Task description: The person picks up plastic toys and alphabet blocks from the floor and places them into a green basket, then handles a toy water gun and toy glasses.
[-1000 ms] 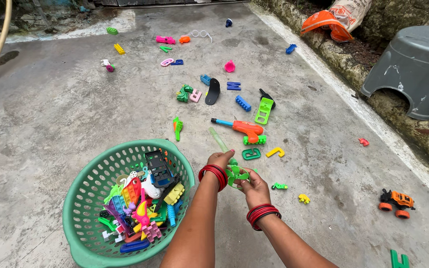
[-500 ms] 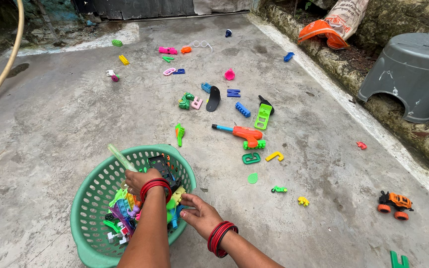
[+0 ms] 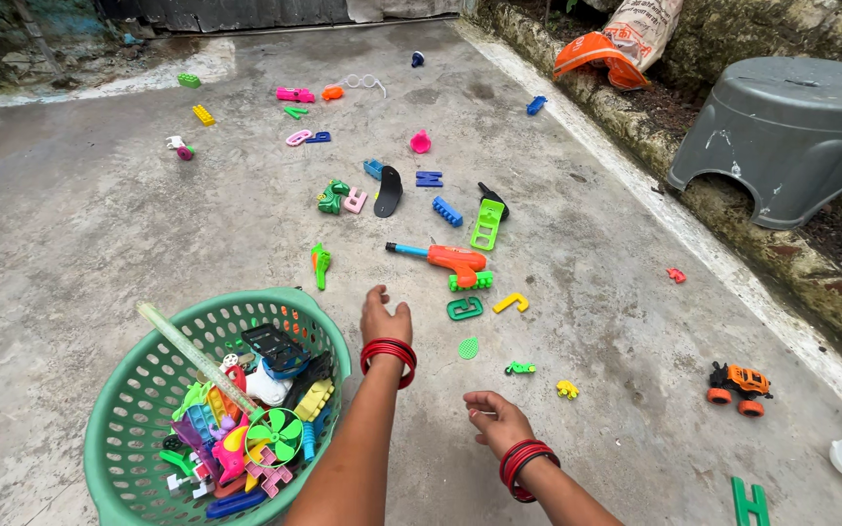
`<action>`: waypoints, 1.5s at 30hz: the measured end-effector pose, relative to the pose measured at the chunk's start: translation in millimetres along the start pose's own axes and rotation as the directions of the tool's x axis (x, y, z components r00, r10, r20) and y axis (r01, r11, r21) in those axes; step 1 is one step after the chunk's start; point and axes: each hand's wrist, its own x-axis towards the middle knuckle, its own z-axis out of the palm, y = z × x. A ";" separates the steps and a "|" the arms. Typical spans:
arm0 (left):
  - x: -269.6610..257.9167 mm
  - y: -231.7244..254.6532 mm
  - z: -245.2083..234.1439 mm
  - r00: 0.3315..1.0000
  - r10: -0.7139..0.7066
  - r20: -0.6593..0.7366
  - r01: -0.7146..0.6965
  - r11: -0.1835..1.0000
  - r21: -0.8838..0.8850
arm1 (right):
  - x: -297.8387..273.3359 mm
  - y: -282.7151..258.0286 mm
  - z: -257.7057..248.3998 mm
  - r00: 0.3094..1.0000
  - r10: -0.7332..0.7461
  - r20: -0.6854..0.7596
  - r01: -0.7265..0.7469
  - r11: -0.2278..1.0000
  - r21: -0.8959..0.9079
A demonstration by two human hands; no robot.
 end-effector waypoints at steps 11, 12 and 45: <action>-97.1 -11.7 127.4 0.598 -0.364 0.714 0.470 0.881 0.055 | 61.6 47.0 -109.6 0.984 0.029 -0.174 -0.039 0.998 -0.054; -100.0 -12.5 133.7 0.566 -0.378 0.733 0.495 0.867 0.065 | 64.9 42.9 -110.5 0.987 0.014 -0.162 -0.030 0.995 -0.091; 9.4 30.0 -47.3 0.947 -0.227 0.229 0.054 0.812 0.581 | 9.1 -87.4 75.9 0.902 -0.248 0.354 0.022 0.845 0.534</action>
